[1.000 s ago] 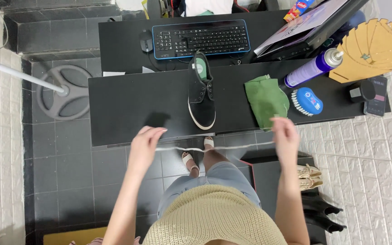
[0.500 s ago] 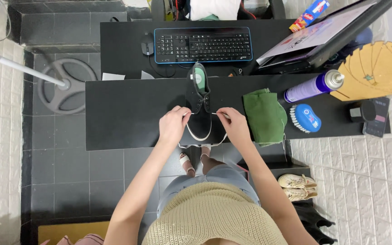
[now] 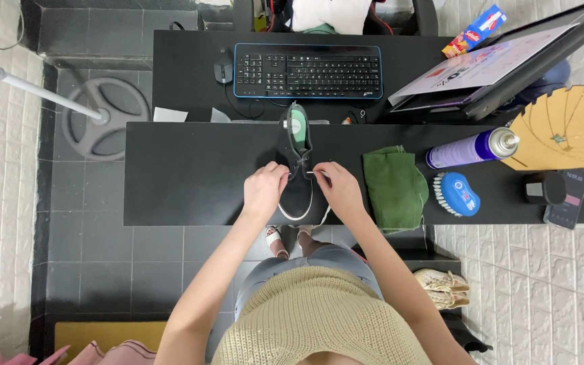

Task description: Cleaning a black sneaker with a brush and spray before threading and tying the laces.

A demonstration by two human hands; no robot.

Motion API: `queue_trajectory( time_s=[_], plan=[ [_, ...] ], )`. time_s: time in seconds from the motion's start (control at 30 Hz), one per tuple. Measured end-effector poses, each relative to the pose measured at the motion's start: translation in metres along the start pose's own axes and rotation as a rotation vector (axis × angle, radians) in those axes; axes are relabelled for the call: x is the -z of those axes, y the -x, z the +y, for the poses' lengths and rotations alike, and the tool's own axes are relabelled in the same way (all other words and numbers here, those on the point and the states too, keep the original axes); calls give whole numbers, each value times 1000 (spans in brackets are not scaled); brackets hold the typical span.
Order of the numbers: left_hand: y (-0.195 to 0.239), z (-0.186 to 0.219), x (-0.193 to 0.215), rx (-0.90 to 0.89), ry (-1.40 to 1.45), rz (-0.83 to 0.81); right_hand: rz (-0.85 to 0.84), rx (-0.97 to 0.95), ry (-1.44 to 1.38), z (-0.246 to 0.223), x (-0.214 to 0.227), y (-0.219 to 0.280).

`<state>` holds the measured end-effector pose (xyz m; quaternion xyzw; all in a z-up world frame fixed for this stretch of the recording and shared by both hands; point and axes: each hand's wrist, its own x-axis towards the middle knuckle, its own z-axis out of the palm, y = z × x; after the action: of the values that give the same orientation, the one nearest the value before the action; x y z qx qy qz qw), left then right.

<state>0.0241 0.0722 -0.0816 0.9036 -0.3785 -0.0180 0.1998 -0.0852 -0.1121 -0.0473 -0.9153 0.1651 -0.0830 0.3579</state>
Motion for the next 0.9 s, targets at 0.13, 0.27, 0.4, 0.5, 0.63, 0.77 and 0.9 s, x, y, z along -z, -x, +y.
queue_trajectory(
  time_s=[0.13,0.27,0.4,0.5,0.63,0.77,0.9],
  plan=[
    [1,-2,-8,-5,-1,6,-27,28,41,2,0,-2],
    [5,-4,-11,-24,38,63,-31,68,71,2,2,-1],
    [7,-7,-19,-14,83,119,-40,110,67,5,-1,-2],
    [8,-8,-19,10,146,125,-30,123,38,7,-4,-1],
    [11,-5,-15,19,161,129,-8,136,49,8,-8,1],
    [14,2,-9,20,192,187,-15,138,-5,6,-10,1],
    [21,7,-20,18,211,236,-11,128,-62,-1,-8,4]
  ],
)
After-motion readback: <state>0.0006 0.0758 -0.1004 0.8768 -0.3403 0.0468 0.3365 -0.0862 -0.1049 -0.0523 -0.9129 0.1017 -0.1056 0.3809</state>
